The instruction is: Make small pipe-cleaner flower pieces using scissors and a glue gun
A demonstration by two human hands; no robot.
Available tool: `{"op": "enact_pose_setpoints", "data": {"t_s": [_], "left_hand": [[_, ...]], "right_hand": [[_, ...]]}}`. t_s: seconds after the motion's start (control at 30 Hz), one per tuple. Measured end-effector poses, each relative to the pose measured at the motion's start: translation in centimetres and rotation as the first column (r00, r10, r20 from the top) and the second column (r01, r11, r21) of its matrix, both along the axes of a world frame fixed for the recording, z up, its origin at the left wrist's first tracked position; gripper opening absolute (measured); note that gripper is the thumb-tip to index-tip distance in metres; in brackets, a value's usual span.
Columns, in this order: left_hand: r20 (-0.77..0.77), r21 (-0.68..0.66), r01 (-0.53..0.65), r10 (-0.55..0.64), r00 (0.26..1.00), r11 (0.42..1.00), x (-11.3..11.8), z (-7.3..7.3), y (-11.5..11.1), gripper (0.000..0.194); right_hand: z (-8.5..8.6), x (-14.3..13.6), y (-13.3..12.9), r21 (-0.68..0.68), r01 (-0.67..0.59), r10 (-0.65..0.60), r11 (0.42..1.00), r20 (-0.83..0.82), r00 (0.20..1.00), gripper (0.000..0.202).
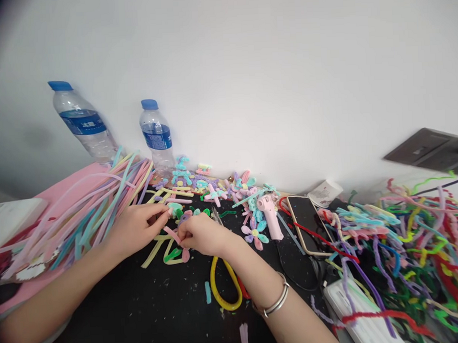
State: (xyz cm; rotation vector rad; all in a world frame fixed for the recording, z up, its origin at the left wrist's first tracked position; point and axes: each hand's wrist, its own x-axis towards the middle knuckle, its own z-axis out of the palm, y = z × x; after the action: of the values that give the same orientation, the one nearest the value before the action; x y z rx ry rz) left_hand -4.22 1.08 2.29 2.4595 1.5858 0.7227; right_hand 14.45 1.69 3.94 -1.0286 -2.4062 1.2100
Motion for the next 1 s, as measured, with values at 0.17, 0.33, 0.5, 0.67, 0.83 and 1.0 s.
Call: {"op": "enact_pose_setpoints", "data": {"t_s": [0.17,0.33,0.5,0.67,0.83,1.0], "left_hand": [[0.029,-0.023,-0.05,0.051,0.998,0.998,0.0,-0.1,0.1,0.029],[0.038,-0.057,-0.105,0.108,0.993,0.993,0.0,-0.3,0.2,0.025],[0.044,-0.057,-0.14,0.143,0.989,0.988,0.1,-0.4,0.2,0.027],[0.14,-0.082,-0.133,0.144,0.98,0.988,0.0,0.2,-0.1,0.027],[0.368,-0.321,0.191,-0.064,0.928,0.928,0.6,1.2,-0.7,0.026],[0.515,-0.483,0.41,-0.127,0.848,0.774,1.1,1.0,-0.8,0.027]], "right_hand": [[0.0,-0.3,0.3,0.007,-0.024,0.024,1.0,0.033,0.999,0.024],[0.0,-0.8,0.5,0.061,-0.088,0.082,0.994,0.105,0.991,0.021],[-0.2,-1.1,0.4,0.116,-0.103,0.092,0.988,0.096,0.991,0.026],[-0.3,-0.5,0.1,0.034,0.131,-0.13,0.991,-0.013,0.991,0.018],[-0.3,0.4,-1.0,-0.42,0.489,-0.631,0.764,-0.331,0.702,0.011],[-0.6,0.9,-2.7,-0.616,0.421,-0.711,0.666,-0.354,0.607,0.014]]}}
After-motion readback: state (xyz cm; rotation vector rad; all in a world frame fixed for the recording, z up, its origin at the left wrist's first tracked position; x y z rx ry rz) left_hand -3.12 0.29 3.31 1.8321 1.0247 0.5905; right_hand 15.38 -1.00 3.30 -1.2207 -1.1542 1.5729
